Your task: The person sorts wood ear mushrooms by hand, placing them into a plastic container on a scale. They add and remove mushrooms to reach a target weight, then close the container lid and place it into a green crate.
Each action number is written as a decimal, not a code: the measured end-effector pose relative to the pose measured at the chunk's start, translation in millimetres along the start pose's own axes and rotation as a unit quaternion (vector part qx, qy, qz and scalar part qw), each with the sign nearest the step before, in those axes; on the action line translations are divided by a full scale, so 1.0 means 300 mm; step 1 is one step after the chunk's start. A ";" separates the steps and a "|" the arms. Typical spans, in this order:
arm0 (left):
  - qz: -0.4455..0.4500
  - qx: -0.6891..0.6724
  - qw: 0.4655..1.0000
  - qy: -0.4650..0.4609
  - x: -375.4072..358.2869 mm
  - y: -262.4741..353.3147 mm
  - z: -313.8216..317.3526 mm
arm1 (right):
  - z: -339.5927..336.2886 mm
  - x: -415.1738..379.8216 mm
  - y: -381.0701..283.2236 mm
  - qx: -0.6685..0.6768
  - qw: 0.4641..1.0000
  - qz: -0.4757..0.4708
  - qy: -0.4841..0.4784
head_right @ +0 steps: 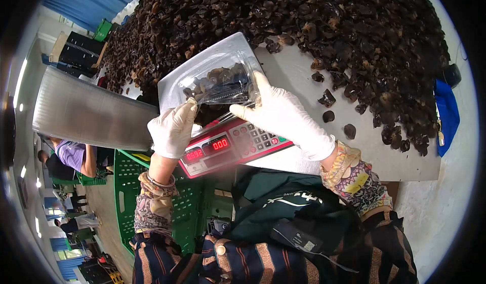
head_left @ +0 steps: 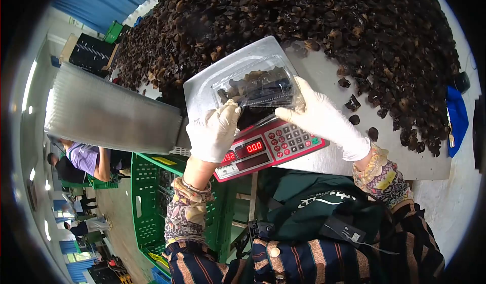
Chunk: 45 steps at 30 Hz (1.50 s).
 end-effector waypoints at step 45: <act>-0.414 -0.501 0.742 0.165 0.004 -0.069 0.003 | -0.013 -0.099 -0.040 0.425 0.897 -0.092 -0.076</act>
Point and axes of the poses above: each hand's wrist, its own x-axis towards the middle knuckle, its own z-axis out of the palm, y = z × x, the point moved 7 cm from there along x, towards the middle knuckle, and after that the axes turned 11 degrees about z, right-handed, at the moved point
